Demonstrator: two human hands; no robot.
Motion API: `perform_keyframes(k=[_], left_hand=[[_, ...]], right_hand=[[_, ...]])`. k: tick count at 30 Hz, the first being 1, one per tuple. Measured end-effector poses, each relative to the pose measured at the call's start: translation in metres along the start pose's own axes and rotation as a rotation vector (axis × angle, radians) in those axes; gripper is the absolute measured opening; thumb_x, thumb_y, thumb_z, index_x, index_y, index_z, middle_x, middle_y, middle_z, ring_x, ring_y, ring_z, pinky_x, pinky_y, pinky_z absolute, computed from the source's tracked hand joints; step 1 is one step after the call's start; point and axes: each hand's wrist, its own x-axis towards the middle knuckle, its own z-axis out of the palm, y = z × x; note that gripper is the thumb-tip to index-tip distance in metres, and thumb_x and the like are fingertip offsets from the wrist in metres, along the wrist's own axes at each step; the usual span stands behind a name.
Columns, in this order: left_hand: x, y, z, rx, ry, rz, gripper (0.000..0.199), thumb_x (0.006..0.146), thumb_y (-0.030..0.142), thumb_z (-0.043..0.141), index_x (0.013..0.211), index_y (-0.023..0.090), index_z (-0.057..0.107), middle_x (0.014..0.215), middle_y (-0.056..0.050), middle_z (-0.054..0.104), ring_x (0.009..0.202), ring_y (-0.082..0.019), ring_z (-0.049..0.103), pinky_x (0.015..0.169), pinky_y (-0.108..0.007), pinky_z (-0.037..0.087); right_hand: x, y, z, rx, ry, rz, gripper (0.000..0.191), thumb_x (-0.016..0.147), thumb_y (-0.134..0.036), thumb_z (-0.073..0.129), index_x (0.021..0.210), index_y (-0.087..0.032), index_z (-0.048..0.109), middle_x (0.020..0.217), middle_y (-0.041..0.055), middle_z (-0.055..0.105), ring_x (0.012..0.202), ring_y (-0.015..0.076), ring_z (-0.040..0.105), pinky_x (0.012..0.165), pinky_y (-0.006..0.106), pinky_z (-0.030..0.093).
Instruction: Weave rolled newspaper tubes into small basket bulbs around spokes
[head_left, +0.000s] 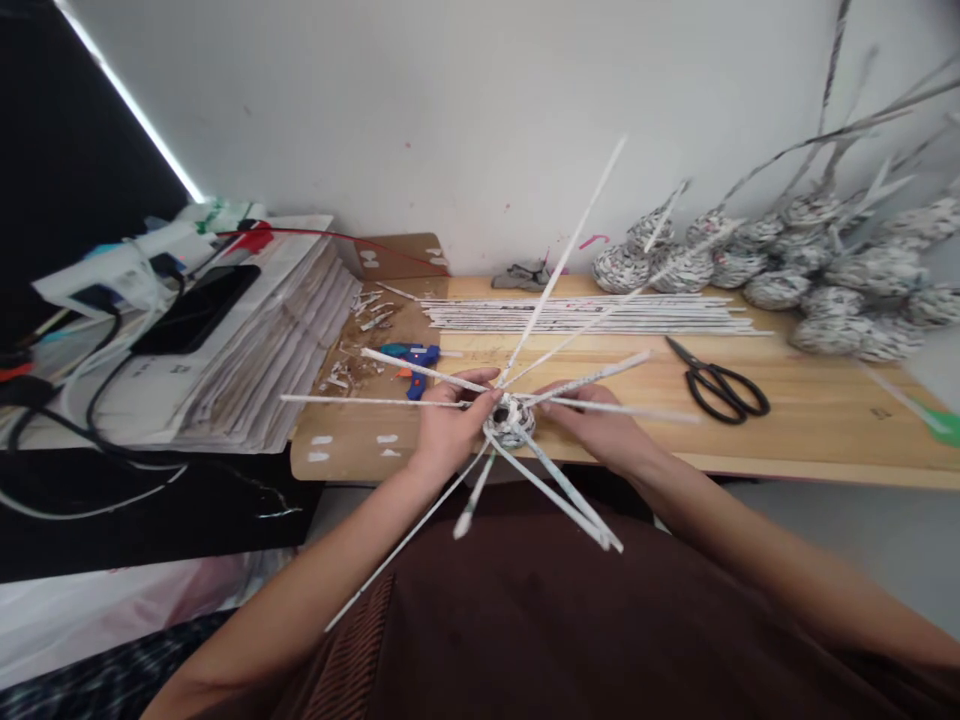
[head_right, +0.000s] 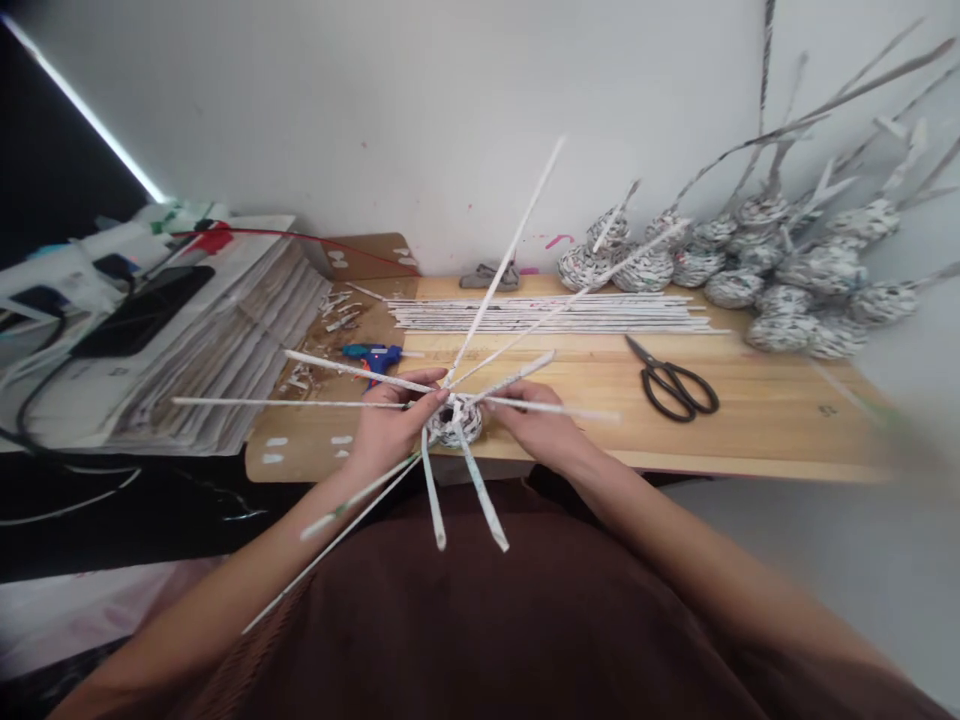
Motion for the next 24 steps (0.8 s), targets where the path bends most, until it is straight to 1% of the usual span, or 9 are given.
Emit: perform_keyframes(k=[2, 3, 8, 11, 13, 16, 18, 21, 24], left_hand=[[-0.001, 0.000, 0.002, 0.023, 0.012, 0.013, 0.034, 0.069, 0.030, 0.080, 0.098, 0.012, 0.077, 0.079, -0.005, 0.075, 0.069, -0.016, 0.067, 0.068, -0.028, 0.055], [-0.001, 0.000, 0.003, 0.030, 0.008, 0.010, 0.034, 0.069, 0.029, 0.080, 0.097, 0.012, 0.077, 0.078, -0.005, 0.075, 0.068, -0.016, 0.067, 0.068, -0.028, 0.055], [0.001, -0.003, 0.003, 0.060, -0.031, -0.014, 0.031, 0.067, 0.028, 0.080, 0.094, 0.013, 0.078, 0.078, -0.007, 0.077, 0.068, -0.019, 0.069, 0.067, -0.029, 0.055], [0.003, -0.006, 0.001, 0.026, -0.074, -0.038, 0.028, 0.065, 0.029, 0.081, 0.088, 0.013, 0.079, 0.078, -0.008, 0.078, 0.073, -0.020, 0.071, 0.073, -0.031, 0.056], [0.004, -0.008, 0.000, 0.000, -0.072, -0.052, 0.024, 0.064, 0.029, 0.081, 0.082, 0.013, 0.078, 0.077, -0.008, 0.078, 0.073, -0.020, 0.071, 0.074, -0.031, 0.056], [0.005, -0.009, 0.003, -0.054, -0.030, -0.106, 0.022, 0.062, 0.028, 0.082, 0.078, 0.013, 0.077, 0.072, -0.006, 0.076, 0.067, -0.018, 0.069, 0.067, -0.029, 0.056], [0.007, -0.007, 0.006, -0.113, -0.032, -0.161, 0.023, 0.061, 0.028, 0.082, 0.078, 0.013, 0.075, 0.069, -0.004, 0.074, 0.060, -0.015, 0.066, 0.060, -0.027, 0.054], [0.014, 0.000, 0.010, -0.156, -0.067, -0.221, 0.025, 0.059, 0.028, 0.083, 0.077, 0.014, 0.072, 0.062, 0.000, 0.069, 0.047, -0.011, 0.058, 0.045, -0.023, 0.048], [0.021, 0.007, 0.013, -0.156, -0.100, -0.252, 0.026, 0.056, 0.025, 0.084, 0.073, 0.015, 0.068, 0.058, 0.001, 0.066, 0.045, -0.011, 0.056, 0.039, -0.021, 0.046]], right_hand=[[-0.006, -0.003, 0.002, -0.029, -0.083, -0.042, 0.025, 0.077, -0.041, 0.074, 0.088, -0.019, 0.078, 0.090, 0.0061, 0.079, 0.088, 0.0229, 0.072, 0.086, 0.037, 0.054], [-0.008, -0.005, 0.004, -0.044, -0.082, -0.073, 0.025, 0.079, -0.042, 0.072, 0.088, -0.019, 0.078, 0.090, 0.0063, 0.079, 0.088, 0.0231, 0.072, 0.085, 0.036, 0.055], [-0.010, -0.010, 0.015, -0.077, -0.009, -0.113, 0.023, 0.082, -0.040, 0.068, 0.079, -0.019, 0.078, 0.081, 0.0058, 0.078, 0.082, 0.0224, 0.071, 0.080, 0.034, 0.055], [-0.013, -0.008, 0.018, -0.125, 0.009, -0.135, 0.019, 0.082, -0.034, 0.066, 0.084, -0.019, 0.077, 0.082, 0.0059, 0.077, 0.084, 0.0228, 0.071, 0.081, 0.035, 0.055], [-0.018, -0.007, 0.020, -0.201, 0.021, -0.170, 0.018, 0.081, -0.030, 0.065, 0.090, -0.019, 0.076, 0.084, 0.0061, 0.076, 0.081, 0.0223, 0.070, 0.076, 0.033, 0.055], [-0.023, -0.006, 0.023, -0.323, 0.068, -0.235, 0.019, 0.079, -0.029, 0.068, 0.094, -0.019, 0.075, 0.086, 0.0065, 0.076, 0.077, 0.0211, 0.068, 0.067, 0.030, 0.052], [-0.018, -0.005, 0.023, -0.335, 0.106, -0.243, 0.020, 0.081, -0.036, 0.070, 0.091, -0.019, 0.075, 0.084, 0.0065, 0.076, 0.074, 0.0209, 0.067, 0.064, 0.029, 0.051], [-0.001, -0.005, 0.020, -0.287, 0.154, -0.192, 0.031, 0.081, -0.048, 0.070, 0.081, -0.017, 0.075, 0.075, 0.0065, 0.075, 0.068, 0.0205, 0.066, 0.060, 0.029, 0.049], [0.019, -0.005, 0.012, -0.252, 0.135, -0.159, 0.031, 0.079, -0.047, 0.071, 0.074, -0.016, 0.075, 0.071, 0.0053, 0.074, 0.062, 0.0178, 0.064, 0.056, 0.027, 0.047]])
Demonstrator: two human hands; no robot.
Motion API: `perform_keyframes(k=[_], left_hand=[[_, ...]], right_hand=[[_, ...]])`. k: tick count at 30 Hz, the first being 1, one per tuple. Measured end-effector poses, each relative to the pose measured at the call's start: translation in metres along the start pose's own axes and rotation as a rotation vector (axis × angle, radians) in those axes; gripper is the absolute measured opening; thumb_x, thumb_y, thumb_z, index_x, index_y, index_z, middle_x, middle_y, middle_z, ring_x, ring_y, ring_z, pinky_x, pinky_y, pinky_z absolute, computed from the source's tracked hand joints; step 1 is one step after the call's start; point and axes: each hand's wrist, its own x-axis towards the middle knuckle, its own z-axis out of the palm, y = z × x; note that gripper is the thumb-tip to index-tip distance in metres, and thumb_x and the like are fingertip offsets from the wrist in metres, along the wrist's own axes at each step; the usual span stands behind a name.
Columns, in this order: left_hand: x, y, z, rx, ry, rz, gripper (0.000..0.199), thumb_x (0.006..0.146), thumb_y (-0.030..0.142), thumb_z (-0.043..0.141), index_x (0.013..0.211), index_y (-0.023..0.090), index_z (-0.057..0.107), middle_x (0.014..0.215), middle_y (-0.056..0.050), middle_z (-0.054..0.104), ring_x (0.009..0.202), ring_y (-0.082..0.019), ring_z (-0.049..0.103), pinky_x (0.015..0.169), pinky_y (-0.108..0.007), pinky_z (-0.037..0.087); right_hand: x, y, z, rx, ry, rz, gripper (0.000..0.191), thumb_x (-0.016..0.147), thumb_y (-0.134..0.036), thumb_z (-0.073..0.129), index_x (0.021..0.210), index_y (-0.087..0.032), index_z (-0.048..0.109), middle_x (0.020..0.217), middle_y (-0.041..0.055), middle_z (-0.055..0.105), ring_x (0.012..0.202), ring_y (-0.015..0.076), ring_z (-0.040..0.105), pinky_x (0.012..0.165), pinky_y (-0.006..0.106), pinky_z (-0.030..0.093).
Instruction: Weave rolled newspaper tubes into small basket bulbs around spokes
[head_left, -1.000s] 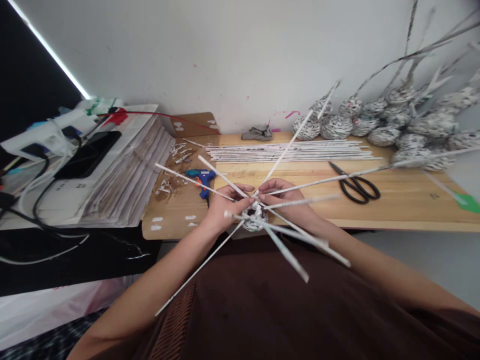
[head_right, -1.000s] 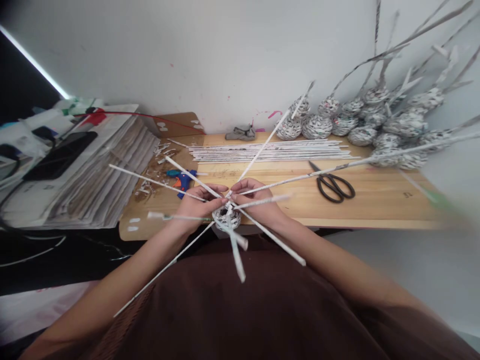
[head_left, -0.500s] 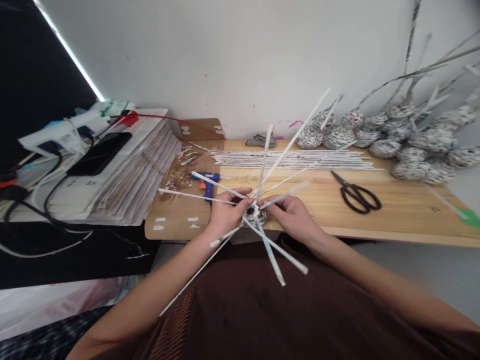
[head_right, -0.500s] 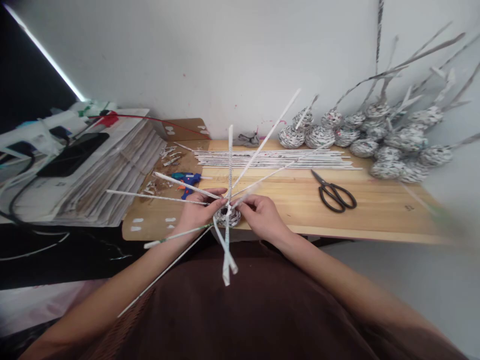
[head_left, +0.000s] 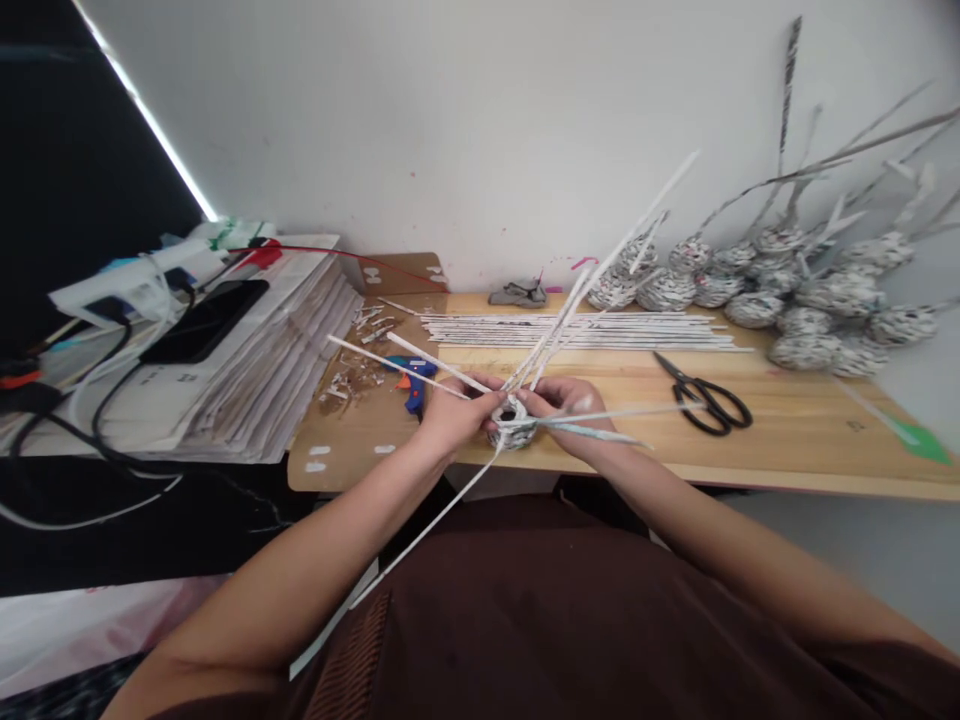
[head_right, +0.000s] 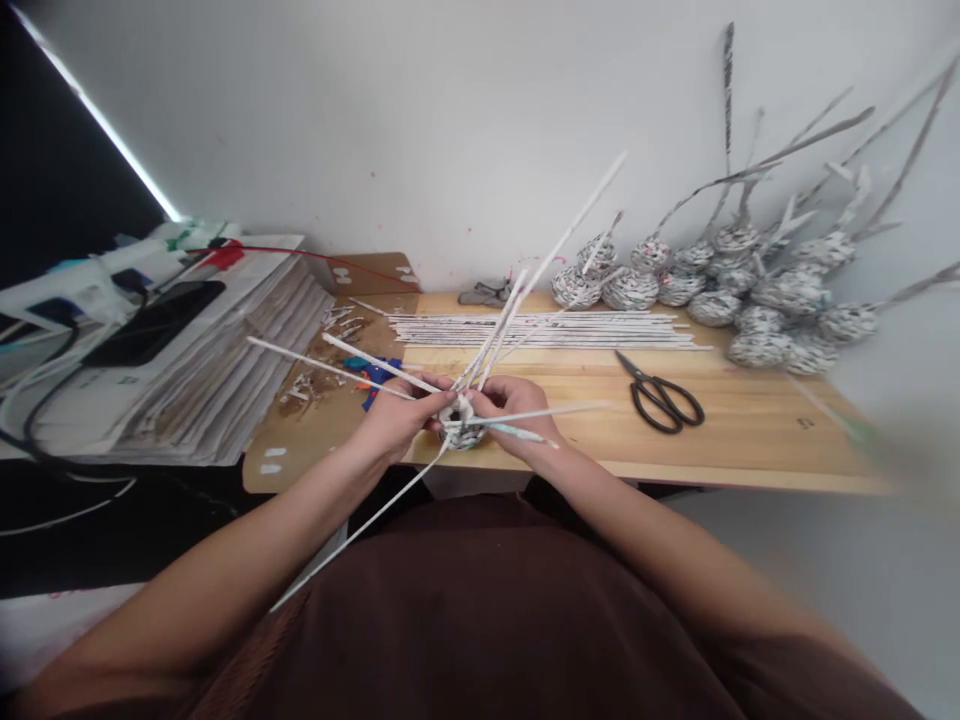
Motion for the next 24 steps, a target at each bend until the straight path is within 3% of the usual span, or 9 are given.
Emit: perform_keyframes(k=[6, 13, 19, 24], left_hand=[[0.000, -0.006, 0.007, -0.033, 0.019, -0.030, 0.031, 0.055, 0.024, 0.087, 0.074, 0.015, 0.064, 0.060, 0.002, 0.065, 0.048, -0.010, 0.059, 0.041, -0.020, 0.049], [-0.003, -0.014, 0.010, -0.007, 0.071, 0.035, 0.026, 0.058, 0.026, 0.084, 0.073, 0.016, 0.065, 0.055, 0.004, 0.063, 0.041, -0.009, 0.054, 0.040, -0.020, 0.045], [-0.010, -0.021, 0.012, -0.003, 0.115, 0.141, 0.023, 0.063, 0.031, 0.082, 0.072, 0.016, 0.067, 0.058, 0.003, 0.065, 0.045, -0.009, 0.054, 0.043, -0.020, 0.045], [-0.013, -0.026, 0.014, -0.002, 0.132, 0.118, 0.020, 0.068, 0.033, 0.079, 0.075, 0.016, 0.069, 0.057, 0.003, 0.065, 0.042, -0.010, 0.052, 0.041, -0.021, 0.043]], right_hand=[[0.011, 0.008, -0.010, 0.175, -0.112, 0.089, 0.031, 0.063, -0.044, 0.084, 0.068, -0.016, 0.073, 0.062, 0.0027, 0.071, 0.054, 0.0150, 0.062, 0.051, 0.024, 0.045], [0.002, 0.005, 0.003, 0.276, 0.007, 0.102, 0.027, 0.067, -0.043, 0.079, 0.075, -0.017, 0.071, 0.074, 0.0053, 0.075, 0.062, 0.0178, 0.067, 0.060, 0.029, 0.053], [-0.001, 0.005, 0.009, 0.253, 0.055, 0.092, 0.027, 0.067, -0.041, 0.080, 0.070, -0.019, 0.066, 0.065, 0.0022, 0.069, 0.058, 0.0158, 0.062, 0.056, 0.027, 0.049], [-0.001, 0.006, 0.007, 0.236, 0.086, 0.146, 0.026, 0.074, -0.041, 0.074, 0.067, -0.020, 0.061, 0.058, 0.0000, 0.065, 0.052, 0.0146, 0.058, 0.052, 0.026, 0.045]])
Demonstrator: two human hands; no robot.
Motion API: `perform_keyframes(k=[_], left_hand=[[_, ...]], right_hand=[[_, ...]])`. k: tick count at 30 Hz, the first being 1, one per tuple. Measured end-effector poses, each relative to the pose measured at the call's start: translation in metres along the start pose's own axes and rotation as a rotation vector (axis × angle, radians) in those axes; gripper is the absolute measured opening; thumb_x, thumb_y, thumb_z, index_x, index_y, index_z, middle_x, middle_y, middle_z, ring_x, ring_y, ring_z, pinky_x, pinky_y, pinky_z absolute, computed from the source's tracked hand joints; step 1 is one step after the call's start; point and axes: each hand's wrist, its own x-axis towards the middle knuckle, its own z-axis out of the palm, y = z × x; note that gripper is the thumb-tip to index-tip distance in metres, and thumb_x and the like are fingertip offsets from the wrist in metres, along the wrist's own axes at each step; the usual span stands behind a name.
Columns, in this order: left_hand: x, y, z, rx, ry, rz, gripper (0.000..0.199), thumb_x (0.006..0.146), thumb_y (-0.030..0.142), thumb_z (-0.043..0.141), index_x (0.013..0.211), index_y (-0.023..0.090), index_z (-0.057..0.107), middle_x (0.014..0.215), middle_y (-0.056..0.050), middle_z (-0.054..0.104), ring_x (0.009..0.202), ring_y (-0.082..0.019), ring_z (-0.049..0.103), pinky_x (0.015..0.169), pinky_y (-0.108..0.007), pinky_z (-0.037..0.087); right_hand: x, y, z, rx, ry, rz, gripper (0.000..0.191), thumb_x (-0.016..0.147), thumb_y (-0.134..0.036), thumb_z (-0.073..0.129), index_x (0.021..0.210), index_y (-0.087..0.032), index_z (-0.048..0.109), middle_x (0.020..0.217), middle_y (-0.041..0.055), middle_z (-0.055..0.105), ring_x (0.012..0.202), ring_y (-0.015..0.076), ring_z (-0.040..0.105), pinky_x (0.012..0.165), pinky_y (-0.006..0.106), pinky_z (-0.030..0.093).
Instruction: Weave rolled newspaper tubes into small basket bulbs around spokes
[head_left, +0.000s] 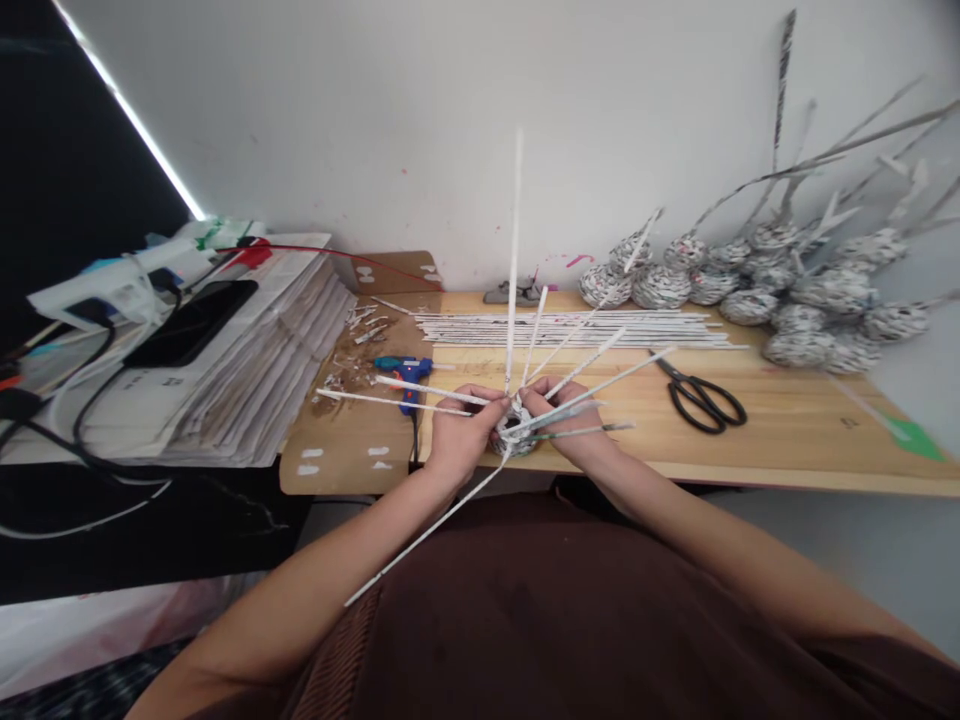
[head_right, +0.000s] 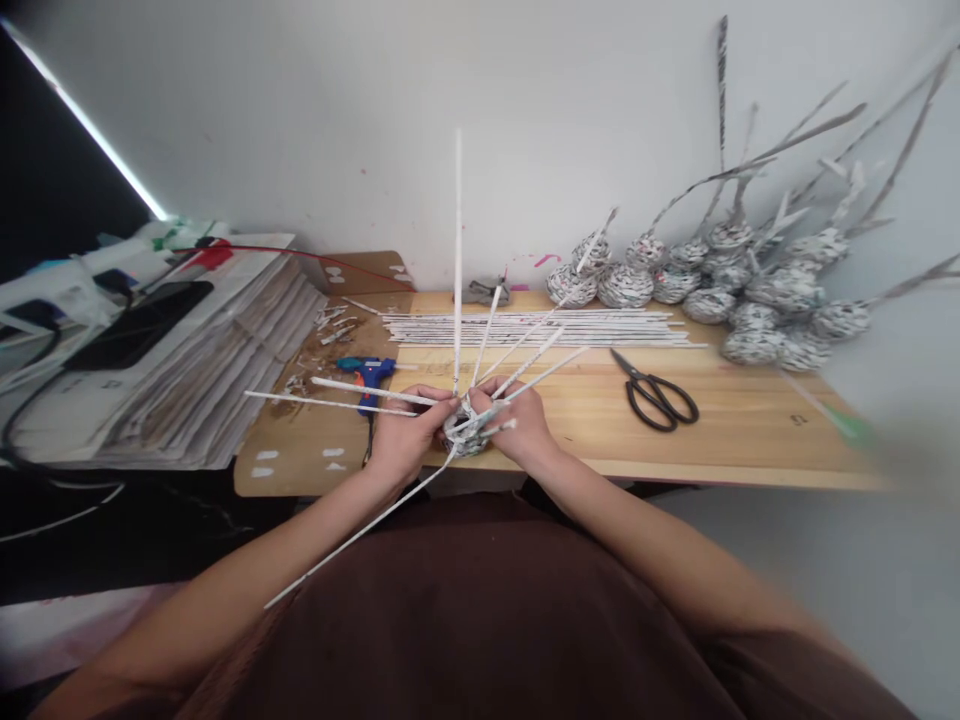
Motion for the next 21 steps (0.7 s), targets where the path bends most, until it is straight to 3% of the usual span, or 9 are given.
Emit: perform_keyframes(k=[3, 8, 12, 16, 21], left_hand=[[0.002, 0.002, -0.002, 0.074, -0.018, 0.064, 0.017, 0.068, 0.030, 0.080, 0.075, 0.016, 0.071, 0.061, 0.001, 0.069, 0.049, -0.012, 0.058, 0.047, -0.022, 0.047], [0.004, 0.008, -0.009, 0.278, -0.055, 0.295, 0.005, 0.073, 0.021, 0.072, 0.072, 0.017, 0.074, 0.072, -0.002, 0.076, 0.070, -0.016, 0.069, 0.068, -0.025, 0.054], [0.002, 0.008, -0.012, 0.367, -0.107, 0.378, 0.008, 0.077, 0.020, 0.068, 0.075, 0.018, 0.075, 0.075, -0.002, 0.077, 0.071, -0.016, 0.069, 0.070, -0.025, 0.053], [0.001, 0.006, -0.012, 0.251, -0.129, 0.244, 0.010, 0.073, 0.024, 0.073, 0.079, 0.016, 0.076, 0.077, -0.004, 0.077, 0.071, -0.017, 0.070, 0.069, -0.027, 0.054], [0.000, 0.005, -0.014, 0.017, -0.101, 0.040, 0.032, 0.065, 0.025, 0.080, 0.094, 0.014, 0.076, 0.081, -0.006, 0.077, 0.071, -0.018, 0.070, 0.067, -0.027, 0.055]], right_hand=[[0.000, 0.001, 0.000, 0.026, -0.010, 0.010, 0.029, 0.071, -0.043, 0.076, 0.066, -0.019, 0.062, 0.058, 0.0008, 0.065, 0.051, 0.0143, 0.057, 0.051, 0.026, 0.045], [-0.003, 0.000, -0.001, 0.094, -0.050, 0.016, 0.028, 0.069, -0.043, 0.079, 0.072, -0.016, 0.071, 0.062, 0.0033, 0.069, 0.055, 0.0152, 0.061, 0.054, 0.026, 0.047], [-0.005, -0.002, -0.004, 0.052, -0.086, 0.007, 0.031, 0.072, -0.045, 0.078, 0.073, -0.014, 0.074, 0.062, 0.0043, 0.070, 0.056, 0.0165, 0.062, 0.053, 0.027, 0.047], [-0.007, -0.001, -0.002, 0.060, -0.003, 0.040, 0.028, 0.069, -0.043, 0.079, 0.069, -0.016, 0.072, 0.058, 0.0024, 0.067, 0.051, 0.0144, 0.058, 0.048, 0.026, 0.045], [-0.009, 0.000, 0.001, 0.064, -0.005, 0.037, 0.025, 0.067, -0.040, 0.079, 0.074, -0.017, 0.072, 0.065, 0.0032, 0.069, 0.054, 0.0146, 0.060, 0.053, 0.027, 0.050]])
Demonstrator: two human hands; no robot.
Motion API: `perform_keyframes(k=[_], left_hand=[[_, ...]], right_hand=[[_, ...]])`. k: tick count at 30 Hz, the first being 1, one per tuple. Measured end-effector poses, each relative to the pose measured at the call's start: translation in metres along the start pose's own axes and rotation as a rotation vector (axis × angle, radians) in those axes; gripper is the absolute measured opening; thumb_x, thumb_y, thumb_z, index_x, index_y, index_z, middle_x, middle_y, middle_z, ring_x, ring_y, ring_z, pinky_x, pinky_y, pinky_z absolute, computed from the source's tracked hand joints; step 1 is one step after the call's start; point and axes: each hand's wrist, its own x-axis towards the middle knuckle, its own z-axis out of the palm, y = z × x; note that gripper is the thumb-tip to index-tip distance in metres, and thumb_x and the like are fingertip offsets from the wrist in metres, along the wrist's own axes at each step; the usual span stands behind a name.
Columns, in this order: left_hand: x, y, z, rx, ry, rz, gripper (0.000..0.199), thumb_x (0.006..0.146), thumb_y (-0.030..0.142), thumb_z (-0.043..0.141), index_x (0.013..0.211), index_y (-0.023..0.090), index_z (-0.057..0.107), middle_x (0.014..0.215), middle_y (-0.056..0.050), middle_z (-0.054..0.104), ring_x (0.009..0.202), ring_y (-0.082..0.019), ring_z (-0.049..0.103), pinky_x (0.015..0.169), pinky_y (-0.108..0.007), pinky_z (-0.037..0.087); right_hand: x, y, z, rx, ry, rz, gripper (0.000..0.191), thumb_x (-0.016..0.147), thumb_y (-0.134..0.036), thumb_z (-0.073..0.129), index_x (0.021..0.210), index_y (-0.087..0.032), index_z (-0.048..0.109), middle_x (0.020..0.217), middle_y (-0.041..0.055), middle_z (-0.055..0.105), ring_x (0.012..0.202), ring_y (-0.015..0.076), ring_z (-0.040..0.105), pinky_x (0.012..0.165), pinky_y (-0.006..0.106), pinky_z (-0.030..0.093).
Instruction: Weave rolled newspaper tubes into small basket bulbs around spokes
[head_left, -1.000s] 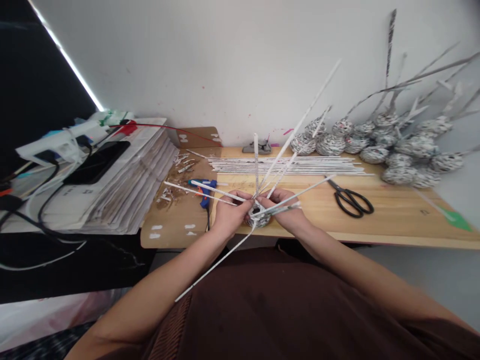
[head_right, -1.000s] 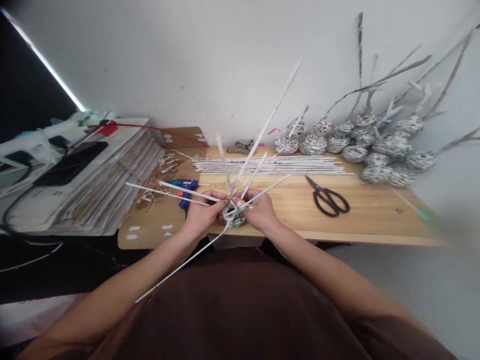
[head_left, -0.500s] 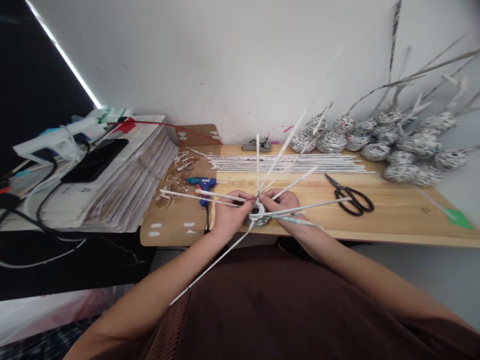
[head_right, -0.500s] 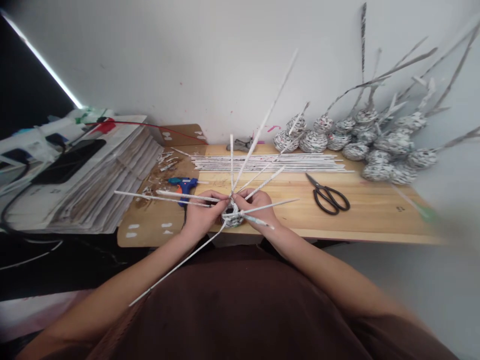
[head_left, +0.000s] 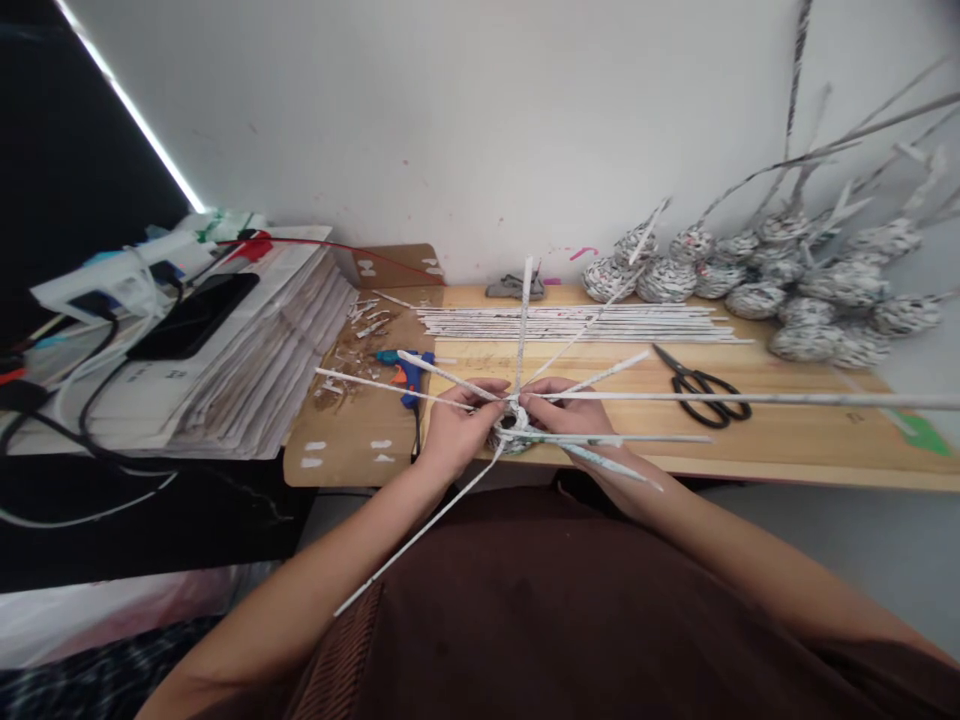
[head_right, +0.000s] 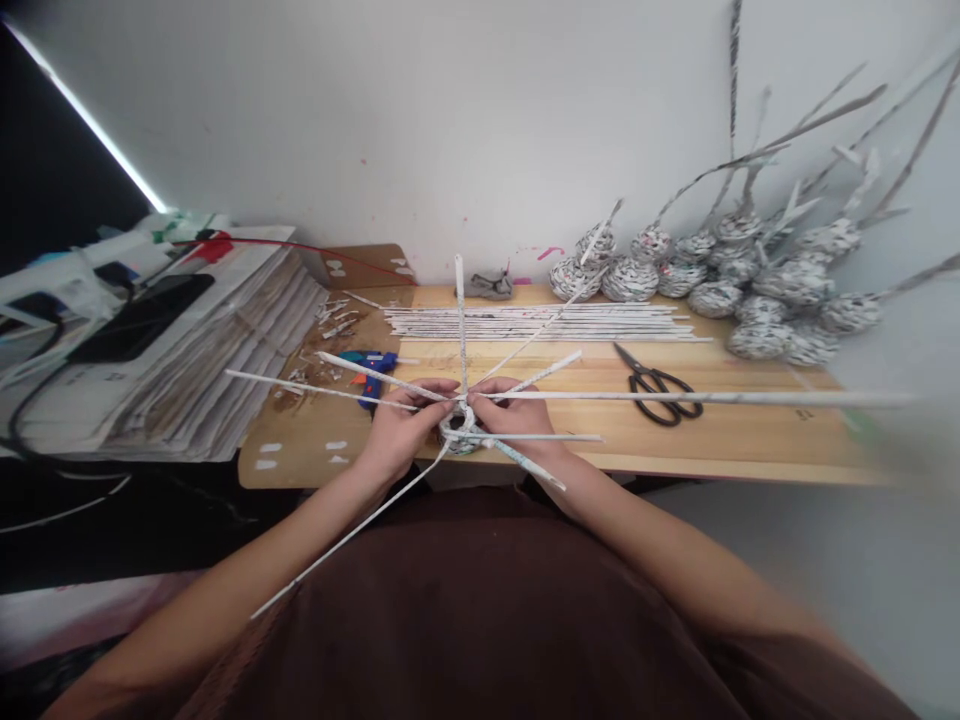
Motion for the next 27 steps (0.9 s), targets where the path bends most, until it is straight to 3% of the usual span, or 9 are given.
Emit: perform_keyframes(k=[3, 7, 11, 17, 21, 27], left_hand=[[0.000, 0.001, 0.000, -0.008, -0.040, -0.011, 0.038, 0.064, 0.027, 0.083, 0.098, 0.013, 0.076, 0.082, -0.007, 0.077, 0.073, -0.018, 0.070, 0.069, -0.028, 0.055], [0.004, -0.001, 0.000, 0.071, -0.069, 0.037, 0.033, 0.065, 0.034, 0.085, 0.088, 0.013, 0.078, 0.077, -0.007, 0.077, 0.068, -0.019, 0.070, 0.065, -0.028, 0.055], [0.007, -0.003, 0.000, 0.112, -0.050, 0.072, 0.026, 0.064, 0.032, 0.086, 0.081, 0.015, 0.079, 0.076, -0.006, 0.078, 0.069, -0.019, 0.070, 0.068, -0.028, 0.055], [0.008, 0.002, -0.001, 0.022, -0.097, 0.020, 0.024, 0.059, 0.029, 0.087, 0.075, 0.015, 0.078, 0.072, -0.005, 0.077, 0.065, -0.018, 0.069, 0.065, -0.028, 0.055], [0.007, 0.007, 0.000, 0.022, -0.098, 0.006, 0.023, 0.060, 0.027, 0.086, 0.076, 0.014, 0.078, 0.071, -0.005, 0.076, 0.064, -0.018, 0.068, 0.065, -0.028, 0.055], [0.006, 0.006, 0.001, 0.042, -0.082, 0.010, 0.018, 0.060, 0.025, 0.084, 0.070, 0.014, 0.075, 0.068, -0.005, 0.075, 0.060, -0.016, 0.066, 0.061, -0.027, 0.052]], right_hand=[[-0.001, -0.004, 0.000, -0.028, -0.017, -0.012, 0.022, 0.068, -0.038, 0.077, 0.074, -0.018, 0.071, 0.064, 0.0027, 0.069, 0.054, 0.0145, 0.060, 0.053, 0.028, 0.049], [-0.004, -0.012, -0.003, -0.083, -0.070, -0.008, 0.022, 0.069, -0.038, 0.076, 0.073, -0.017, 0.070, 0.063, 0.0023, 0.068, 0.055, 0.0144, 0.060, 0.053, 0.027, 0.048], [-0.005, -0.014, -0.007, -0.121, -0.125, -0.061, 0.025, 0.071, -0.040, 0.076, 0.077, -0.017, 0.072, 0.067, 0.0029, 0.069, 0.058, 0.0148, 0.061, 0.055, 0.027, 0.049], [-0.009, -0.016, -0.008, -0.140, -0.140, -0.155, 0.021, 0.074, -0.037, 0.074, 0.081, -0.017, 0.075, 0.078, 0.0065, 0.075, 0.068, 0.0183, 0.066, 0.061, 0.029, 0.052], [-0.009, -0.018, -0.008, -0.081, -0.181, -0.089, 0.022, 0.071, -0.036, 0.077, 0.083, -0.018, 0.077, 0.081, 0.0066, 0.076, 0.070, 0.0185, 0.068, 0.064, 0.031, 0.055], [-0.005, -0.019, -0.009, 0.016, -0.111, 0.083, 0.024, 0.064, -0.033, 0.082, 0.077, -0.016, 0.071, 0.061, 0.0009, 0.069, 0.055, 0.0144, 0.064, 0.055, 0.027, 0.055]])
